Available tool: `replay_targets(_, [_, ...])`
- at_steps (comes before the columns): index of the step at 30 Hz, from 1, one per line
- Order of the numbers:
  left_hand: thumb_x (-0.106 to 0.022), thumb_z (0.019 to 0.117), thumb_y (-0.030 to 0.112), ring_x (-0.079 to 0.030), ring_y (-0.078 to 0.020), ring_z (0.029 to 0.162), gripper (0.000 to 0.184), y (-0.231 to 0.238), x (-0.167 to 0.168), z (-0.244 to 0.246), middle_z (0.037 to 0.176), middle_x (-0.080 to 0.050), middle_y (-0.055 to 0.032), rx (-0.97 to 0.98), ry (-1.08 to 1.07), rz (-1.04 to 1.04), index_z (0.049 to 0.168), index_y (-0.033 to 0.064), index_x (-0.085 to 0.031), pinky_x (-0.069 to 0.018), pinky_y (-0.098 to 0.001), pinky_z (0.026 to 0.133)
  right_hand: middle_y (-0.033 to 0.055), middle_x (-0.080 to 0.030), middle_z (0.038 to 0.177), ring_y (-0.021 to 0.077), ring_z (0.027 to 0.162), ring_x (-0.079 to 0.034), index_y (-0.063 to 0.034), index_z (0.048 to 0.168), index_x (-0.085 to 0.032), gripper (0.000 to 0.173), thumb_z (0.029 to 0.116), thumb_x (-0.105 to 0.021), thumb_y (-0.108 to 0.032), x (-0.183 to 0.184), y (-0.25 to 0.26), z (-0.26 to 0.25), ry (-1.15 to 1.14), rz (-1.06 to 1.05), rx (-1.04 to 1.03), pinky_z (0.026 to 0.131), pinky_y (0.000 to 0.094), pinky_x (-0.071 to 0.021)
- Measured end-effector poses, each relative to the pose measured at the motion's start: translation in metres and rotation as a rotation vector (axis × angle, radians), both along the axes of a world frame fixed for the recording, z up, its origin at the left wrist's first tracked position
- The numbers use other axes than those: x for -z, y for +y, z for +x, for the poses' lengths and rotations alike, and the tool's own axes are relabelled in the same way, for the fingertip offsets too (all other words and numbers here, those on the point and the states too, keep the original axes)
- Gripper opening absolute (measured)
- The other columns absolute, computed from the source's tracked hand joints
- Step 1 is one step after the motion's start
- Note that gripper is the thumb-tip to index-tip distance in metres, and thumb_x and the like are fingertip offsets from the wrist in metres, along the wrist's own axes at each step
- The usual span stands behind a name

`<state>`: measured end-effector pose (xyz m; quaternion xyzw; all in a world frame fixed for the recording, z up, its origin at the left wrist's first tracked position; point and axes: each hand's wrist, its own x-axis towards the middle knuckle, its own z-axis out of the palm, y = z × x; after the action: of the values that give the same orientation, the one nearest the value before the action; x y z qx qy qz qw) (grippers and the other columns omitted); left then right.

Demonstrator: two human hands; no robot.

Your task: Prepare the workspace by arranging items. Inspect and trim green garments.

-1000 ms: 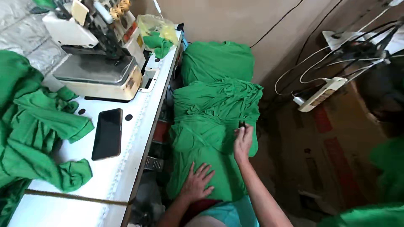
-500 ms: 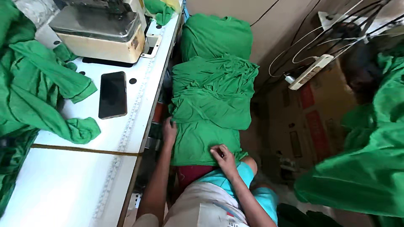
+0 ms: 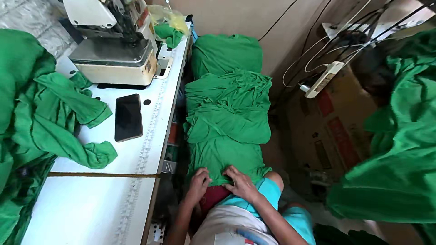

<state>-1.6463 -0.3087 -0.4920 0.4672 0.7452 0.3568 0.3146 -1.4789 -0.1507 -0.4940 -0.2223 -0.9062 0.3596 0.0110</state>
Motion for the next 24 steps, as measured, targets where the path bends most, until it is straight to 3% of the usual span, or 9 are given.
replay_targets(2, [-0.074, 0.0929, 0.016, -0.044, -0.0314, 0.143, 0.03, 0.002, -0.001, -0.011, 0.15, -0.048, -0.0216, 0.114, 0.029, -0.078, 0.112, -0.0053, -0.066, -0.0417, -0.0434, 0.115, 0.0173, -0.065, 0.125, 0.0333, 0.099, -0.07, -0.0059, 0.114, -0.073, 0.025, 0.0924, -0.068, -0.018, 0.002, -0.001, -0.003, 0.009, 0.046, -0.001, 0.079, 0.0517, -0.0593])
replay_targets(4, [-0.072, 0.0938, 0.009, -0.031, -0.0333, 0.152, 0.024, 0.003, -0.003, -0.012, 0.156, -0.042, -0.0216, 0.155, 0.058, -0.128, 0.111, -0.0068, -0.064, -0.035, -0.0435, 0.121, 0.0154, -0.068, 0.12, 0.029, 0.1, -0.07, -0.0057, 0.107, -0.075, 0.021, 0.0939, -0.066, -0.019, 0.007, 0.0, -0.002, 0.081, 0.01, 0.07, 0.082, 0.0481, -0.0589])
replay_targets(6, [-0.062, 0.0985, 0.003, -0.041, -0.0311, 0.147, 0.016, 0.003, -0.005, -0.01, 0.151, -0.05, -0.0207, 0.098, 0.072, -0.105, 0.108, -0.0086, -0.067, -0.0377, -0.0409, 0.119, 0.0146, -0.07, 0.116, 0.026, 0.102, -0.07, -0.004, 0.105, -0.077, 0.02, 0.0947, -0.066, -0.018, 0.009, 0.001, -0.001, 0.154, -0.054, 0.132, 0.087, 0.0449, -0.0581])
replay_targets(10, [-0.058, 0.1017, 0.01, -0.064, -0.025, 0.124, 0.023, 0.002, -0.009, -0.014, 0.13, -0.068, -0.018, -0.027, 0.011, -0.014, 0.108, -0.0052, -0.074, -0.0481, -0.039, 0.11, 0.0152, -0.072, 0.116, 0.0262, 0.105, -0.07, -0.0016, 0.104, -0.078, 0.02, 0.0952, -0.065, -0.015, 0.002, 0.0, 0.0, 0.167, -0.122, 0.185, 0.093, 0.0453, -0.0563])
replay_targets(14, [-0.065, 0.0995, 0.023, -0.067, -0.0228, 0.116, 0.027, 0.008, -0.013, -0.006, 0.12, -0.072, -0.0143, -0.122, 0.032, 0.052, 0.105, -0.0004, -0.076, -0.0516, -0.0404, 0.105, 0.0147, -0.072, 0.114, 0.0258, 0.102, -0.071, -0.0009, 0.103, -0.077, 0.018, 0.093, -0.065, -0.009, -0.01, -0.006, -0.009, 0.262, -0.067, 0.217, 0.089, 0.0456, -0.0581])
replay_targets(17, [-0.076, 0.091, 0.037, -0.061, -0.0314, 0.126, 0.047, 0.021, -0.021, 0.008, 0.126, -0.069, -0.0146, -0.2, 0.21, 0.032, 0.124, 0.0032, -0.07, -0.0377, -0.0531, 0.116, 0.0134, -0.072, 0.114, 0.0253, 0.099, -0.072, -0.0024, 0.107, -0.074, 0.019, 0.0949, -0.06, -0.004, -0.02, -0.01, -0.016, 0.345, 0.052, 0.133, 0.084, 0.0445, -0.0605])
replay_targets(19, [-0.078, 0.0852, 0.013, -0.06, -0.037, 0.127, 0.047, 0.032, -0.026, 0.012, 0.128, -0.068, -0.0185, -0.246, 0.314, 0.029, 0.129, 0.0, -0.066, -0.0299, -0.0608, 0.119, 0.0131, -0.073, 0.113, 0.0259, 0.096, -0.074, -0.002, 0.108, -0.073, 0.02, 0.0943, -0.059, -0.001, -0.023, -0.009, -0.016, 0.397, 0.127, 0.079, 0.079, 0.0442, -0.0616])
replay_targets(21, [-0.067, 0.0793, -0.012, -0.058, -0.0378, 0.13, 0.052, 0.042, -0.032, 0.008, 0.133, -0.066, -0.019, -0.324, 0.361, -0.018, 0.13, -0.0014, -0.064, -0.0286, -0.0614, 0.119, 0.0143, -0.073, 0.111, 0.0266, 0.095, -0.074, 0.0005, 0.11, -0.071, 0.023, 0.093, -0.056, 0.003, -0.03, 0.001, -0.009, 0.455, 0.23, 0.129, 0.079, 0.0437, -0.0623])
replay_targets(24, [-0.058, 0.0827, -0.016, -0.057, -0.0359, 0.131, 0.047, 0.039, -0.03, -0.019, 0.138, -0.063, -0.0161, -0.438, 0.379, -0.036, 0.127, -0.0006, -0.065, -0.0309, -0.0603, 0.118, 0.0196, -0.071, 0.115, 0.0313, 0.1, -0.071, 0.005, 0.121, -0.067, 0.027, 0.0995, -0.049, 0.003, -0.053, 0.038, 0.017, 0.394, 0.329, 0.382, 0.087, 0.0482, -0.0595])
